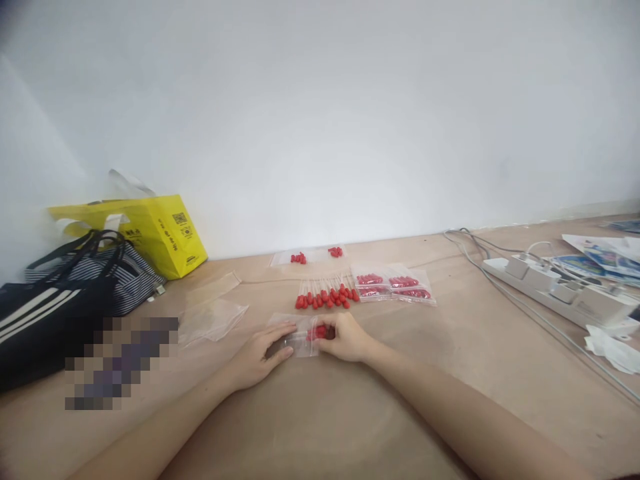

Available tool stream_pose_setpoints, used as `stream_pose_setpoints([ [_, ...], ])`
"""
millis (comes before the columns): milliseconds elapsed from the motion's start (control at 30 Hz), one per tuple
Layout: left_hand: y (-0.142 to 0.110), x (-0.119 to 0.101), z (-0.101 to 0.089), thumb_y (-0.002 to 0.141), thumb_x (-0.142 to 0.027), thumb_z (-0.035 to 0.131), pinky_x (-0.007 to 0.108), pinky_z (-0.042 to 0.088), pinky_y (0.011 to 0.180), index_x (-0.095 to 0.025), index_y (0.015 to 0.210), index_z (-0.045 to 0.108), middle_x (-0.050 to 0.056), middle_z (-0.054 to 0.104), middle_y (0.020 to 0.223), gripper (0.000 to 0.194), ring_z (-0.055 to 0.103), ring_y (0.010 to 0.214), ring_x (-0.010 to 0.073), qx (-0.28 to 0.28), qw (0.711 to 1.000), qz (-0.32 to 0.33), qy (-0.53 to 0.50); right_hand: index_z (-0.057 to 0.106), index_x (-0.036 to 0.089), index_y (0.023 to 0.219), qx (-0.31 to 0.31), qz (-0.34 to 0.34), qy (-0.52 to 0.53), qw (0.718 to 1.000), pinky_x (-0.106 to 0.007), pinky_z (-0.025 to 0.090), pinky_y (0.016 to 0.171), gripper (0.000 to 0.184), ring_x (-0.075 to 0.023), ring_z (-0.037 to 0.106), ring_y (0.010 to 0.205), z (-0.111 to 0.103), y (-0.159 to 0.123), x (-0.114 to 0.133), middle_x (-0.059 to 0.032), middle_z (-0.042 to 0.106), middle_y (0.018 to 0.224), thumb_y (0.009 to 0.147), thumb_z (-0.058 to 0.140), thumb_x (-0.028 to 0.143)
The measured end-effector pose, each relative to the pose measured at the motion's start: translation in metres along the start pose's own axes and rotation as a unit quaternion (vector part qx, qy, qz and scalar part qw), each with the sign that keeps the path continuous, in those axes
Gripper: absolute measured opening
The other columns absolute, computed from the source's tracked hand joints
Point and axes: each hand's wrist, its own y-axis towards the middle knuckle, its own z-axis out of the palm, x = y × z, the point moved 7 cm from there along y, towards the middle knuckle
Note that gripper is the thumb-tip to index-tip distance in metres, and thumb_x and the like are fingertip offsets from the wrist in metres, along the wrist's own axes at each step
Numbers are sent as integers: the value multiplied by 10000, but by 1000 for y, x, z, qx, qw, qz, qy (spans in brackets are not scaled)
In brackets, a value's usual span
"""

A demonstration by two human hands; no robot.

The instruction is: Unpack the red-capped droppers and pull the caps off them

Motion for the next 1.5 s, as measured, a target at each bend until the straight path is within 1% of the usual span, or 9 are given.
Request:
stream_pose_setpoints([
  [233, 0, 1, 0, 778, -383, 489, 386, 340, 975, -231, 1123, 538, 47, 509, 1226, 380, 452, 1137, 209, 1, 1000, -4, -4, 617, 159, 785, -42, 108, 218, 969, -235, 448, 541, 212, -105, 552, 585, -50, -12, -40, -11, 632, 695, 601, 647, 259],
  [433, -1, 3, -2, 781, -383, 487, 386, 347, 964, -224, 1113, 546, 50, 529, 1203, 372, 472, 1110, 206, -3, 1000, -14, -12, 593, 164, 747, -240, 70, 229, 941, -229, 423, 513, 152, -83, 505, 524, -114, -16, -47, 6, 595, 647, 637, 623, 265],
  [567, 7, -3, -9, 788, -388, 477, 379, 364, 944, -203, 1006, 609, 52, 585, 1118, 314, 507, 1053, 208, -53, 996, -27, -59, 598, 178, 816, -311, -35, 92, 945, -271, 464, 592, 137, -130, 558, 650, -100, -20, -12, -37, 604, 756, 698, 585, 246],
  [667, 20, -10, -3, 814, -390, 438, 356, 422, 883, -179, 966, 619, 49, 633, 1016, 317, 563, 957, 194, -51, 975, -83, -201, 611, 203, 902, -271, -151, -88, 947, -268, 468, 629, 169, -135, 554, 717, -62, -22, 23, -53, 588, 799, 767, 509, 195],
  [800, 36, -20, 21, 819, -325, 464, 288, 482, 777, -124, 839, 620, 69, 665, 857, 256, 614, 812, 153, -26, 869, -190, -456, 566, 200, 1022, -202, -270, -212, 917, -245, 477, 624, 275, -126, 552, 737, -18, -28, 44, -70, 578, 843, 814, 409, 113],
  [900, 41, -20, 29, 738, -241, 582, 233, 495, 690, -118, 702, 609, 56, 658, 757, 131, 614, 696, 120, -39, 828, -244, -504, 530, 201, 1074, -162, -319, -237, 903, -254, 484, 661, 319, -138, 554, 802, -4, -30, 47, -76, 579, 909, 813, 391, 83],
  [1133, 81, 17, 4, 733, -171, 585, 228, 487, 615, -96, 688, 586, 25, 612, 652, 88, 584, 584, 98, -42, 873, -287, -392, 529, 188, 1071, -142, -253, -221, 931, -304, 461, 726, 279, -164, 527, 856, -18, -24, 30, -91, 559, 972, 801, 460, 171],
  [1333, 135, 47, -2, 834, -285, 483, 363, 477, 741, -133, 1074, 492, 71, 535, 1050, 284, 551, 885, 170, -47, 919, -332, -209, 613, 203, 780, -122, -155, -284, 938, -328, 384, 691, 118, -160, 471, 702, -34, -19, 7, -29, 572, 693, 760, 501, 172],
  [1500, 149, 43, 5, 836, -294, 478, 375, 468, 759, -140, 1084, 488, 72, 525, 1073, 292, 543, 910, 176, -36, 944, -320, -65, 608, 205, 723, -85, -132, -317, 935, -314, 334, 691, 76, -159, 425, 700, -31, -17, 3, -14, 555, 648, 742, 535, 202],
])
